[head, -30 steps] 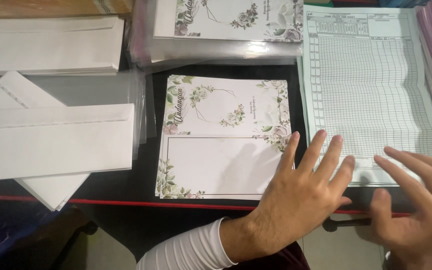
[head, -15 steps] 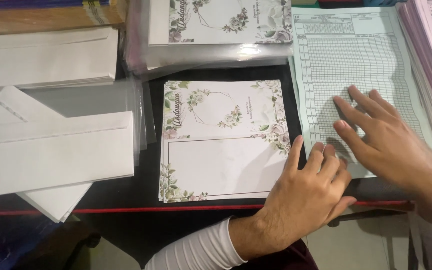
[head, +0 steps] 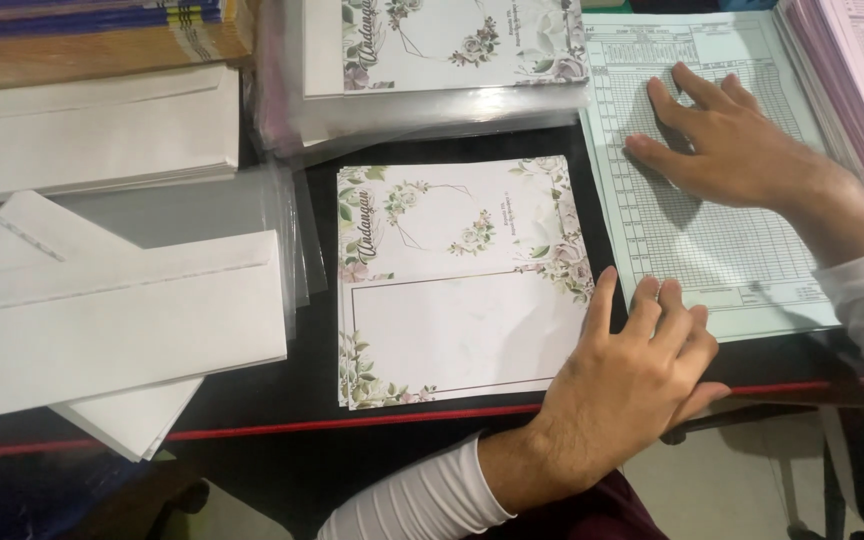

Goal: Folding printed grid sheets and inserting them into envelopes for mailing or organization

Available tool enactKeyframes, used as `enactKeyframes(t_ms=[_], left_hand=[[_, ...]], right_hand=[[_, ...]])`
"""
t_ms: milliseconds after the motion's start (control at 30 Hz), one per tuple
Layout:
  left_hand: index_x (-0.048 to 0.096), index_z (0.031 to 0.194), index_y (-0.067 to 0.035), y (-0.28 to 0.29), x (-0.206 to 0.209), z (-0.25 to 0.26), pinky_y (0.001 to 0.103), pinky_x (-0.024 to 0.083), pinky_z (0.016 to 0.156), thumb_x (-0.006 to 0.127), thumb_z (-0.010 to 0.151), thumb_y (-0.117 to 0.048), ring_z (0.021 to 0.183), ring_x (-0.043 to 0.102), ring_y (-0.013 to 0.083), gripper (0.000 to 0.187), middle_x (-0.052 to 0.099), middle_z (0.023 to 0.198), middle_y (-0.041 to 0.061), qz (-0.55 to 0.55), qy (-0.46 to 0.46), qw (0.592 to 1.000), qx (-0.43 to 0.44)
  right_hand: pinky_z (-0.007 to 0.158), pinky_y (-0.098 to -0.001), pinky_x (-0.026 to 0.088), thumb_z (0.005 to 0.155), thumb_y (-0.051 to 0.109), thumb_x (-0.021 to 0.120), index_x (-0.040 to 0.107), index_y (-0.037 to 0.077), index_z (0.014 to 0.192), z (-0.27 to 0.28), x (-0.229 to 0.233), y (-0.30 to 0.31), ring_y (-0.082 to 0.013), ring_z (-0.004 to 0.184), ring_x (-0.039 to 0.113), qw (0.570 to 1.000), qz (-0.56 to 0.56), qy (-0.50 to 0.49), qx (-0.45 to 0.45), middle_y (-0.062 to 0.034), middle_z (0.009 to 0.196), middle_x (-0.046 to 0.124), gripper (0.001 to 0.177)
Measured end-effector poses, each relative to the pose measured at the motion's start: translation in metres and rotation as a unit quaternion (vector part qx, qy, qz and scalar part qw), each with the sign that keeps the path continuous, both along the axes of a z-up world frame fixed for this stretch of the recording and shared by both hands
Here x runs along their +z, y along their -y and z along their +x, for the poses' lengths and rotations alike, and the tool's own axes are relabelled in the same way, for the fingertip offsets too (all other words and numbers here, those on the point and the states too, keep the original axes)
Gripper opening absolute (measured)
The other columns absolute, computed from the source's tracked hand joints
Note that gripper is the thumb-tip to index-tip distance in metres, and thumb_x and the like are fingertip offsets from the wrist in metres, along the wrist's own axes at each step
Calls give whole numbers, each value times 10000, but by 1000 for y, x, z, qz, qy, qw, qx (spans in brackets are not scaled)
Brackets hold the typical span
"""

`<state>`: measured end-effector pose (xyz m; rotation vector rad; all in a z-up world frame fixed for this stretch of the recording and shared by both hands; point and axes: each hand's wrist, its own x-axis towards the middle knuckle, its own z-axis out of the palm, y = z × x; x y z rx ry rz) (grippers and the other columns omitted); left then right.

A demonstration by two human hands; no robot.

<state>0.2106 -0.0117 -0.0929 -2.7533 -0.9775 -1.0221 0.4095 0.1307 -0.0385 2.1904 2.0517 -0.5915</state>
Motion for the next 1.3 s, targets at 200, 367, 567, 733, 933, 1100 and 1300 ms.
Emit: enactKeyframes(t_ms=[200, 367, 567, 733, 933, 1100, 1300], left_hand=[[774, 1153, -148, 1, -2, 1, 534, 469, 1203, 639, 927, -589, 1225, 669, 256, 514, 751, 1278, 123, 2, 7, 1000, 6], [759, 1145, -151, 1, -3, 2, 537, 460, 1210, 648, 919, -597, 1234, 662, 267, 513, 748, 1279, 121, 0, 3, 1000, 7], [750, 1142, -136, 0, -5, 3, 533, 473, 1214, 651, 930, -588, 1246, 661, 273, 510, 743, 1262, 133, -3, 8, 1000, 0], [743, 1150, -135, 1, -6, 3, 553, 469, 1223, 629, 945, -568, 1249, 671, 290, 492, 739, 1292, 136, -21, 5, 1000, -6], [694, 1054, -81, 6, -9, 1, 588, 479, 1217, 773, 888, -498, 1287, 664, 411, 456, 718, 1277, 247, -36, 46, 998, -39], [717, 1078, -124, 10, -11, -6, 612, 475, 1215, 799, 788, -590, 1390, 650, 354, 555, 721, 1350, 190, -42, 14, 998, -33], [676, 1305, -15, 9, 47, -74, 767, 522, 1243, 583, 1084, -329, 1275, 744, 329, 396, 758, 1316, 178, -98, 140, 973, -152]], right_hand=[[1212, -681, 15, 878, 684, 322, 69, 270, 1647, -14, 9, -15, -388, 1561, -124, 998, -32, 15, -44, -33, 1735, -85, 909], [1169, -750, -14, 815, 738, 344, 61, 294, 1648, -23, 8, -22, -438, 1546, -118, 998, -13, 14, -59, -77, 1731, -64, 986], [1155, -770, -23, 753, 780, 383, 53, 342, 1649, -23, 8, -37, -461, 1538, -113, 997, -8, 25, -70, -117, 1723, -58, 1051], [1148, -788, 36, 722, 786, 418, 95, 376, 1647, -27, 8, -47, -471, 1538, -68, 996, -14, 40, -81, -129, 1720, -13, 1062], [1076, -842, -17, 795, 806, 317, 81, 376, 1646, -7, -29, -52, -620, 1474, -37, 996, 70, 42, -47, -212, 1698, 14, 982], [1018, -894, 1, 825, 806, 344, 196, 330, 1632, 2, -48, -54, -665, 1432, 39, 985, 168, 34, -17, -222, 1659, 129, 949], [1058, -837, -34, 831, 786, 312, 153, 323, 1651, -18, -33, -47, -598, 1486, -9, 990, 129, 42, -39, -252, 1700, 78, 955]])
